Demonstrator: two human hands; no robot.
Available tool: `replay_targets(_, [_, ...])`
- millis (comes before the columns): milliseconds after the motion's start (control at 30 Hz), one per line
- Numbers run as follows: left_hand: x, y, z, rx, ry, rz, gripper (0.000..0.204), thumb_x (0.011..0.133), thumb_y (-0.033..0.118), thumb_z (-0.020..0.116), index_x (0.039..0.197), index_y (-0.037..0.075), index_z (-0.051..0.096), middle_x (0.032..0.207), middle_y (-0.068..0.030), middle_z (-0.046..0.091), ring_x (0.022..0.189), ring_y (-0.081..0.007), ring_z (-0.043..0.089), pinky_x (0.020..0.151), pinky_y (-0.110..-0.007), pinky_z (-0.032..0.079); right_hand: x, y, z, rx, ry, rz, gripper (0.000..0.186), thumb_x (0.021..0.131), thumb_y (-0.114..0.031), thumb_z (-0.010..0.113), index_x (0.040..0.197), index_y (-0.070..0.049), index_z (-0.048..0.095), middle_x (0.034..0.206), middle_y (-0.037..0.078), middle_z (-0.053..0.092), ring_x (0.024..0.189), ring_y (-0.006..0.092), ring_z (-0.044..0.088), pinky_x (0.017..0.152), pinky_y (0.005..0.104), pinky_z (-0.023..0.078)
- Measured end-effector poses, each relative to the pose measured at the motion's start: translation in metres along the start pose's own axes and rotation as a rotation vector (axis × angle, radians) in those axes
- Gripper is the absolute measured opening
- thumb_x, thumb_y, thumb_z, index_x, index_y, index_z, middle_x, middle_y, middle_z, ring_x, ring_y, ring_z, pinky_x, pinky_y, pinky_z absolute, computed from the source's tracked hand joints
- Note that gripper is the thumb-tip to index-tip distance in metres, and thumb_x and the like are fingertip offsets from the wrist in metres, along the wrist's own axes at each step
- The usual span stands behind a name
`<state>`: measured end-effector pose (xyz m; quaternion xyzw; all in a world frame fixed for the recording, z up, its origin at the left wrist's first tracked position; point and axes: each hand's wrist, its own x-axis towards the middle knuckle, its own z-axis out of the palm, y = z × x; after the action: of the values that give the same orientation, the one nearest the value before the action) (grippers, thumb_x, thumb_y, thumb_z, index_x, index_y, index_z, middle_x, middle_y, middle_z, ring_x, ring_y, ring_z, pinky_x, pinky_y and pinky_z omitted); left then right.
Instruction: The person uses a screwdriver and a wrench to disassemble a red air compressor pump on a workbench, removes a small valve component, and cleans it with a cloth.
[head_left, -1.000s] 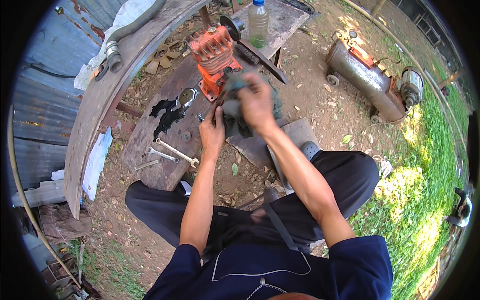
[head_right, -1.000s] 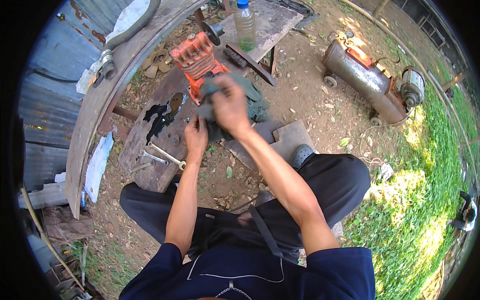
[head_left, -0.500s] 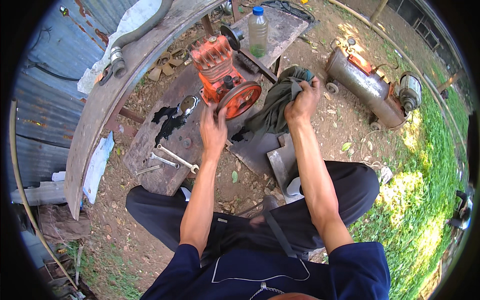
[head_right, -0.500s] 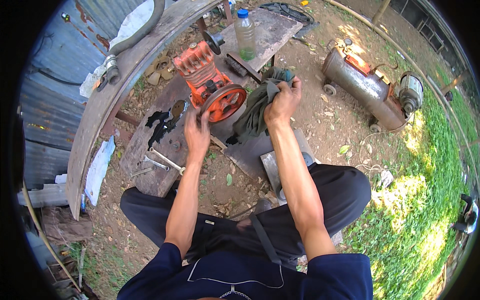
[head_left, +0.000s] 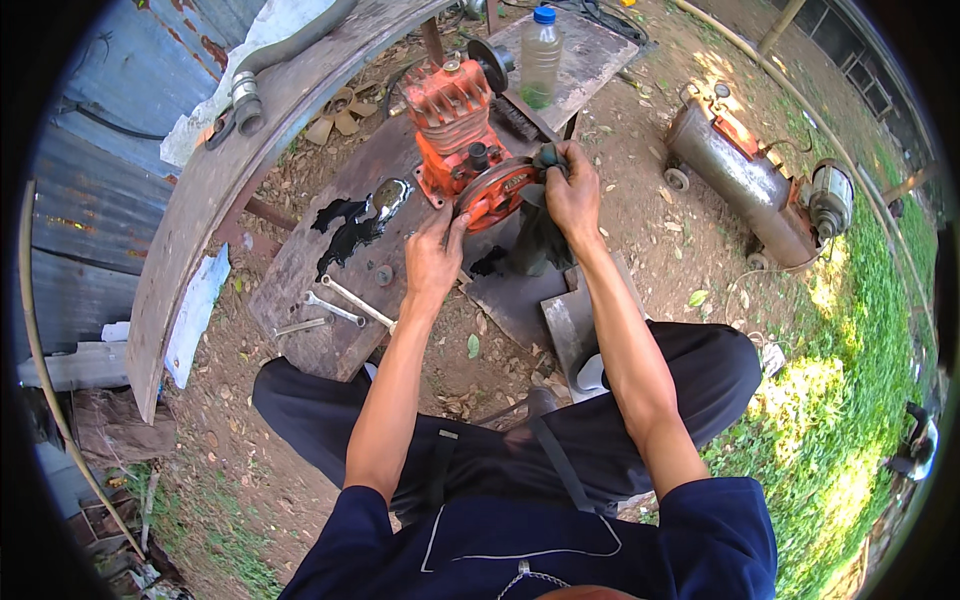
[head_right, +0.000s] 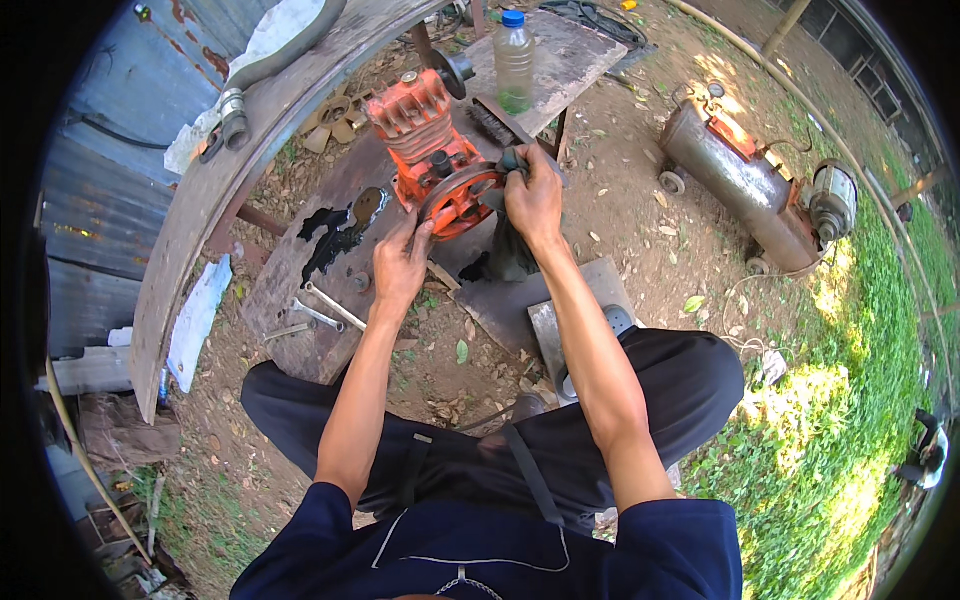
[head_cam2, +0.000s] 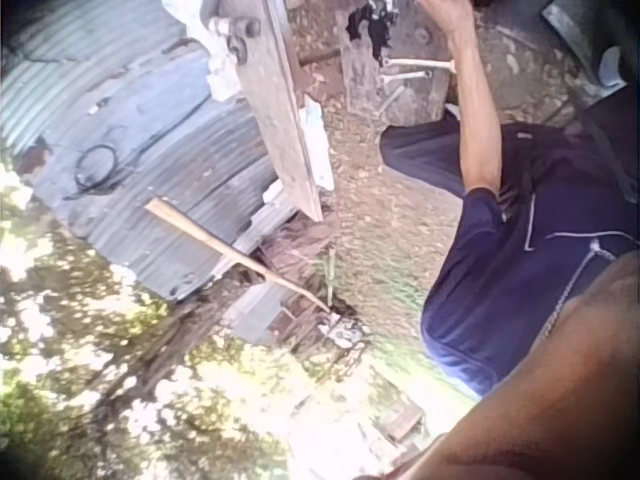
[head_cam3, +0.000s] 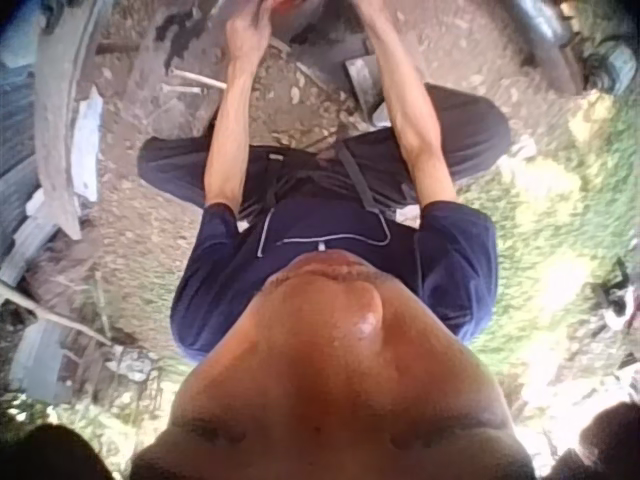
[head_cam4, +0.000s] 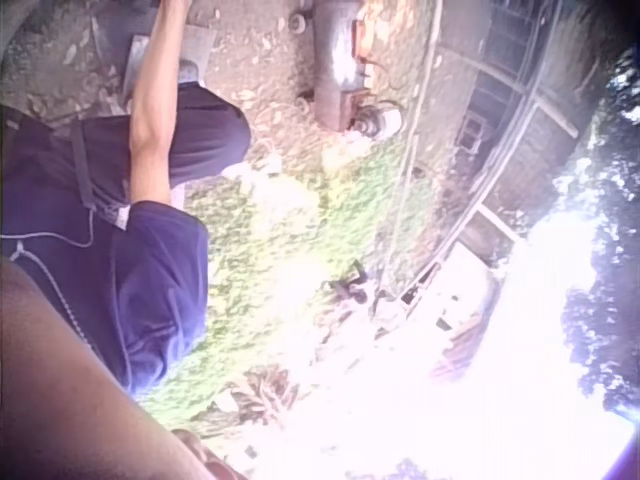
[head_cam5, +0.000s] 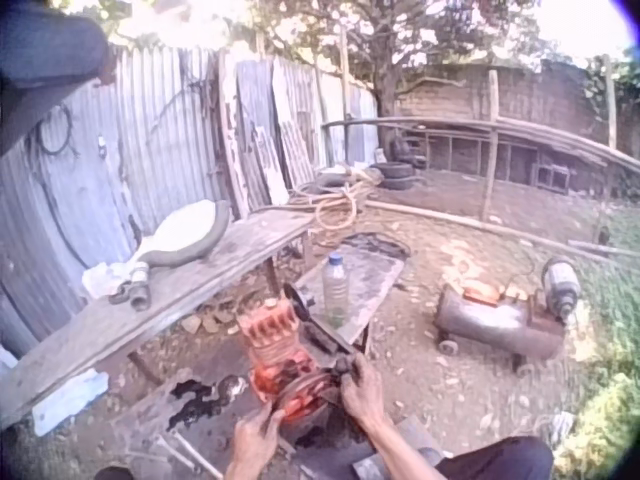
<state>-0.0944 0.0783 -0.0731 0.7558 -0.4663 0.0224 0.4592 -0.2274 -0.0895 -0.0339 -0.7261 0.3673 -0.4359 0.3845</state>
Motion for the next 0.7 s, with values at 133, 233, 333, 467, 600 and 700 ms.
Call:
replay_targets(133, [0.002,0.01,-0.006,-0.03,-0.047,-0.049,0.039,0.093,0.027,0.064,0.116,-0.004,0.064,0.098,-0.0254,0.067,0.088,-0.0387,0.068,0.073,-0.04,0.055,-0.001,-0.007,0.014,-0.038,-0.062,-0.25,0.023,0.076,0.005,0.05,0.097,0.0,0.059,0.086,0.02,0.063,0.087,0.0361,0.063,0.079,0.0424,0.049])
replay_targets(233, [0.004,0.015,-0.011,0.001,-0.055,-0.064,0.037,0.092,0.026,0.065,0.114,-0.004,0.066,0.094,-0.0256,0.067,0.084,-0.0394,0.068,0.069,-0.041,0.055,-0.002,-0.015,0.017,-0.152,-0.051,-0.402,0.022,0.073,0.006,0.051,0.092,0.0,0.06,0.085,0.019,0.063,0.084,0.0378,0.062,0.078,0.043,0.049])
replay_targets(333, [0.004,0.013,-0.01,-0.001,-0.024,-0.042,0.036,0.091,0.026,0.066,0.112,-0.003,0.066,0.092,-0.026,0.067,0.083,-0.0395,0.068,0.068,-0.042,0.054,-0.006,-0.017,0.02,-0.174,-0.041,-0.527,0.022,0.07,0.008,0.052,0.089,-0.001,0.06,0.088,0.017,0.064,0.086,0.0384,0.06,0.077,0.045,0.048])
replay_targets(467, [0.004,0.015,-0.01,-0.002,-0.018,-0.039,0.035,0.09,0.025,0.066,0.111,-0.003,0.067,0.091,-0.026,0.067,0.083,-0.0389,0.068,0.067,-0.042,0.055,-0.013,-0.017,0.024,-0.187,-0.049,-0.579,0.022,0.069,0.007,0.054,0.087,-0.003,0.061,0.089,0.013,0.065,0.09,0.0344,0.06,0.079,0.0428,0.046])
replay_targets(600, [0.004,0.018,-0.01,0.02,-0.026,-0.042,0.03,0.09,0.021,0.066,0.108,-0.003,0.068,0.088,-0.0249,0.067,0.08,-0.0388,0.068,0.066,-0.043,0.055,-0.021,-0.028,0.032,-0.264,-0.142,-0.708,0.026,0.065,0.007,0.054,0.087,-0.006,0.063,0.09,0.009,0.066,0.096,0.0298,0.059,0.085,0.041,0.044])
replay_targets(700, [0.002,0.016,-0.011,-0.026,-0.018,-0.011,0.024,0.089,0.015,0.065,0.105,-0.001,0.069,0.085,-0.0239,0.067,0.077,-0.0396,0.068,0.064,-0.042,0.054,-0.037,-0.037,0.046,-0.447,-0.275,-0.785,0.02,0.066,-0.002,0.061,0.084,-0.01,0.063,0.09,0.005,0.066,0.097,0.0248,0.06,0.086,0.0403,0.043])
